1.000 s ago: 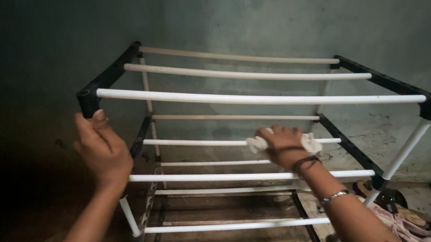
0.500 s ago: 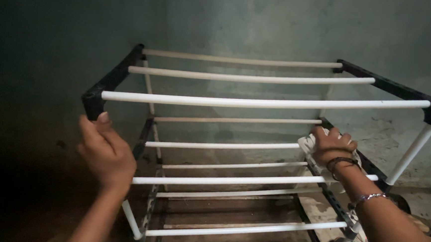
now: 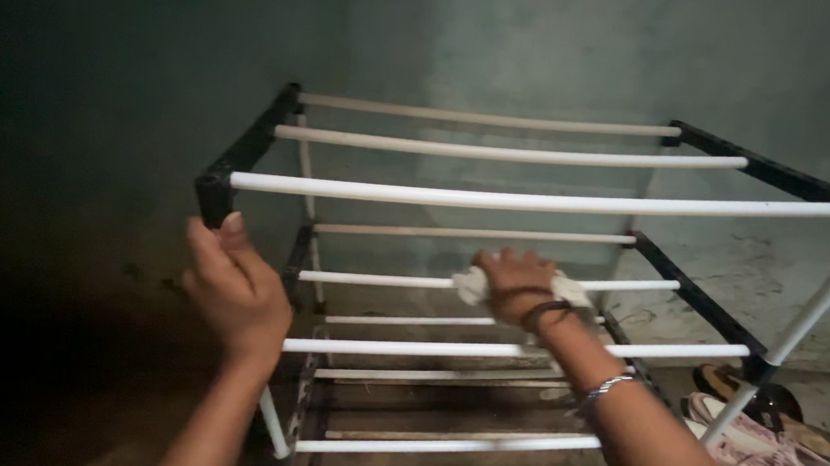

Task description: The person wipes the horizontal bars of a white plastic drying rack with a white cloth. They systematically clean each bar from one end to the other, moving from the top level down to the lower levels. The person holds the rack steady with one hand while wiping with the other.

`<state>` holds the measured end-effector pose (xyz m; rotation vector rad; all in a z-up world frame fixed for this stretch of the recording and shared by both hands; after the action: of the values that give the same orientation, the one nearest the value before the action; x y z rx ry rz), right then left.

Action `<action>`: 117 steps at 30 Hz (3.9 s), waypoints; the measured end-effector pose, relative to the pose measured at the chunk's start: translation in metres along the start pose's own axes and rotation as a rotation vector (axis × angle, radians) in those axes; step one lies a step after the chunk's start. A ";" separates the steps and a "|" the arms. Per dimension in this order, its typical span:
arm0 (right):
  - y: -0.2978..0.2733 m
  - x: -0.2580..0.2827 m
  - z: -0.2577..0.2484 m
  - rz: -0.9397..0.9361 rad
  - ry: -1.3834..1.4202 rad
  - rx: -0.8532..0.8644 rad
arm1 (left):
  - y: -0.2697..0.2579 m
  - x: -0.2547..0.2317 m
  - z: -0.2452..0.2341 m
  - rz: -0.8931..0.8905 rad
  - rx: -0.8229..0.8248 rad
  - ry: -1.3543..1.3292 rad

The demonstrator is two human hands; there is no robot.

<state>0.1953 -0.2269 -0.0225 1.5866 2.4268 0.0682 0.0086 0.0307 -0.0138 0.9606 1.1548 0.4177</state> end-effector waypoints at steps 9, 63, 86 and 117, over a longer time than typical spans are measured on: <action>0.006 0.139 -0.014 -0.190 0.178 -0.083 | 0.003 -0.008 0.002 0.052 -0.057 -0.023; -0.028 -0.188 0.025 0.217 -0.131 0.030 | 0.001 -0.004 -0.003 -0.002 0.025 0.155; 0.120 0.185 0.001 -0.441 0.162 -0.642 | 0.003 -0.006 0.004 -0.013 -0.081 0.006; 0.129 0.061 0.014 -0.372 0.090 -0.050 | -0.003 0.004 -0.002 0.127 -0.032 0.101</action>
<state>0.2907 -0.1204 -0.0246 1.1104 2.7224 0.1353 0.0080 0.0324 -0.0187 0.9976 1.1786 0.5912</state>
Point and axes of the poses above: each hand's wrist, its own y-axis towards the middle knuckle, its own z-axis out of the palm, x = y × z, the point moved 1 cm from there along y, towards the middle knuckle, and after that the axes turned 6 degrees about -y, right-handed, at the moved point
